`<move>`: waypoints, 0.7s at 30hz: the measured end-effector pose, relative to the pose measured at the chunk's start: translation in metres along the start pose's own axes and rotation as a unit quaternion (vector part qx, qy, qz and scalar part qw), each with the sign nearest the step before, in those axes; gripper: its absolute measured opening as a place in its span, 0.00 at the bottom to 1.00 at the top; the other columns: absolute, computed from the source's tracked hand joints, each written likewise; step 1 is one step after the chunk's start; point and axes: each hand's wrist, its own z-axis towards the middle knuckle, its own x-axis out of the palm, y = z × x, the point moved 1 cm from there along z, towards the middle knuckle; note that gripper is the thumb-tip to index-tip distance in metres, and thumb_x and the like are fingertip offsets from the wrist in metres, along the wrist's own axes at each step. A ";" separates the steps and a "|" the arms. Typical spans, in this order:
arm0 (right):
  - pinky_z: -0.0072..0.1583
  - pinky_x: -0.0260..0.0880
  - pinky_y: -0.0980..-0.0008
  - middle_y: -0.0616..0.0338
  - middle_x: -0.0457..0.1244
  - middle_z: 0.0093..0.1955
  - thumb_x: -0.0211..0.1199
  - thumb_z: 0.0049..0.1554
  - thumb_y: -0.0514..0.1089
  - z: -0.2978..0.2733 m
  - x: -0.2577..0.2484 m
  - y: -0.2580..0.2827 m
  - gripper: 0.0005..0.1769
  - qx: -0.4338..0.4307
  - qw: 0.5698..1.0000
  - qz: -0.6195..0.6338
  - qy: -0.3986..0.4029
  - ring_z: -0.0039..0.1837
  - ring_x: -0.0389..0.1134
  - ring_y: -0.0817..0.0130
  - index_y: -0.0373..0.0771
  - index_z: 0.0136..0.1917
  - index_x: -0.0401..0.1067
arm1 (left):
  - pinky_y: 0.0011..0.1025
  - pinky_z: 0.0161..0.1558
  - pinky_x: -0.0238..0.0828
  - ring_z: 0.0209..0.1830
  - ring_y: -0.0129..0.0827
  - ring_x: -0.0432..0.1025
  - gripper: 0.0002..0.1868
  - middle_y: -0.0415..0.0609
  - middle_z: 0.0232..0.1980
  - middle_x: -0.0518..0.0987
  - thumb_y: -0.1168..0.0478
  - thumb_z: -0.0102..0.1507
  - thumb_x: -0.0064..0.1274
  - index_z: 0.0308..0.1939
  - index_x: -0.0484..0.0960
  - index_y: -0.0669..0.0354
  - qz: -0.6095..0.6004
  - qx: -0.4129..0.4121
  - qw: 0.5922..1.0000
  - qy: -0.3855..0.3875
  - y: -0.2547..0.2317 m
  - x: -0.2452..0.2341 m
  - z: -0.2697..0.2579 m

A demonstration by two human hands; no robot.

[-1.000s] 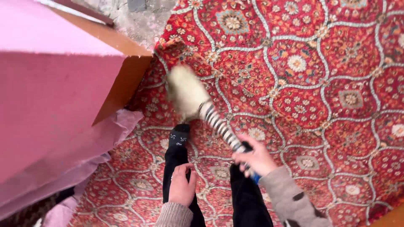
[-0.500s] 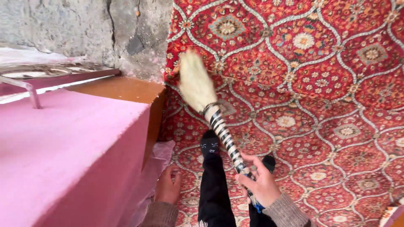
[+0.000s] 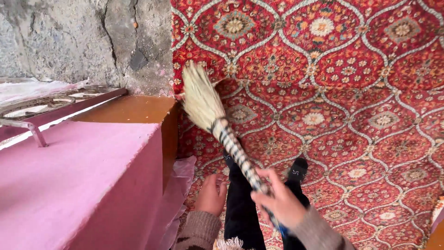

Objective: Sweeping a patterned rug on a balcony using a hand broom.

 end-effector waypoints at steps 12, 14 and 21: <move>0.23 0.64 0.78 0.58 0.66 0.40 0.60 0.54 0.39 0.023 -0.040 0.029 0.26 0.033 0.937 -0.344 -0.057 0.26 0.62 0.72 0.57 0.63 0.61 | 0.42 0.40 0.73 0.42 0.34 0.74 0.20 0.41 0.62 0.68 0.51 0.65 0.35 0.62 0.64 0.43 0.179 -0.012 0.974 0.136 0.011 -0.008 -0.007; 0.24 0.56 0.76 0.55 0.63 0.34 0.60 0.54 0.37 0.025 -0.033 0.083 0.32 -0.057 0.930 -0.350 -0.095 0.24 0.54 0.72 0.54 0.70 0.56 | 0.38 0.38 0.71 0.36 0.32 0.74 0.18 0.44 0.54 0.74 0.57 0.65 0.34 0.58 0.69 0.47 0.104 -0.032 0.992 0.068 0.017 -0.008 -0.004; 0.28 0.59 0.71 0.56 0.66 0.40 0.58 0.54 0.43 0.023 -0.053 0.026 0.37 -0.072 0.940 -0.293 -0.157 0.29 0.62 0.67 0.63 0.72 0.47 | 0.39 0.42 0.66 0.42 0.40 0.70 0.10 0.48 0.40 0.76 0.60 0.61 0.40 0.42 0.75 0.55 0.075 0.048 0.995 -0.035 0.081 0.006 0.037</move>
